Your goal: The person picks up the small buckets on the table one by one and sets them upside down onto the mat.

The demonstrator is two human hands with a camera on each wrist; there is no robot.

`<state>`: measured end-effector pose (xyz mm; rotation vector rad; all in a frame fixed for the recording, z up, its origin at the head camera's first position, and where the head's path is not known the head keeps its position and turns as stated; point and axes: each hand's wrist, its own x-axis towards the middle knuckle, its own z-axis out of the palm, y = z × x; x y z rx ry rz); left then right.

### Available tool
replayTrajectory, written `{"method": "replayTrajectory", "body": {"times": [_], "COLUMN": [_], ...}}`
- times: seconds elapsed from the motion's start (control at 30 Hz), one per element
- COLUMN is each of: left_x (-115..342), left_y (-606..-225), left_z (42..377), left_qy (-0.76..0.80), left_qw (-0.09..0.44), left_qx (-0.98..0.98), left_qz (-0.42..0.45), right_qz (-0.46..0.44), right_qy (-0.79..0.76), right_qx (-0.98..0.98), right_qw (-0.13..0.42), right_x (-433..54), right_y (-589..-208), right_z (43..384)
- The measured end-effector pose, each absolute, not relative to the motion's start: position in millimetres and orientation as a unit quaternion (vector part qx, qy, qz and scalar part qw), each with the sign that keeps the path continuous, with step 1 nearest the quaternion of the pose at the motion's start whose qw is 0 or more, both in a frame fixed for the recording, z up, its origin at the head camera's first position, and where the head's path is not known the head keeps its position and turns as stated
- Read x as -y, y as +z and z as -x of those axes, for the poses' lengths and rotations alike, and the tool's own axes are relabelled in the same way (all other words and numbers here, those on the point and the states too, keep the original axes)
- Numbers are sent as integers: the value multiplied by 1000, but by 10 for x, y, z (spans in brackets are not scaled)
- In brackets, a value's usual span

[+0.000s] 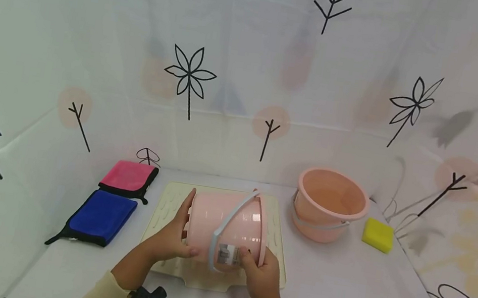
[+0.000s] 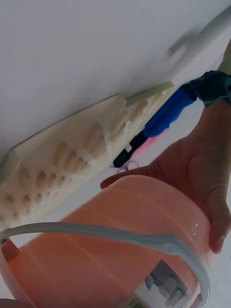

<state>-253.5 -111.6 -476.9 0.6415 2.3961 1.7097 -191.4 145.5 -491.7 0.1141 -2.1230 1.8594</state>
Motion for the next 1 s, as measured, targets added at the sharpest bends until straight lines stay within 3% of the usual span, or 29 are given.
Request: {"method": "replayTrajectory", "body": {"times": [0.27,0.57,0.73,0.87,1.0], "left_x": [1168,1291,1344,1401,1469], "left_y": [-4784,-4778,-4741,-4713,-4730], "left_z": [2496,2481,2463,2473,2494], "left_qy": [577,579,581,587,598], "left_qw": [40,17,21,21,17], "left_qx": [-791,-793,-794,-792,-785], "left_qz": [-198,-187,-177,-167,-160], "right_qz": [-118,-257,-169,-65,-18], "right_qy": [654,644,615,566,505], "right_qx": [732,693,741,797,843], "right_qw": [150,198,212,201,184], "right_x": [-1493,-1647,-1710,-1797,-1910], "right_y": [-4913,-5022,-5036,-5044,-5082], "right_z": [1911,2012,1969,1943,1948]}}
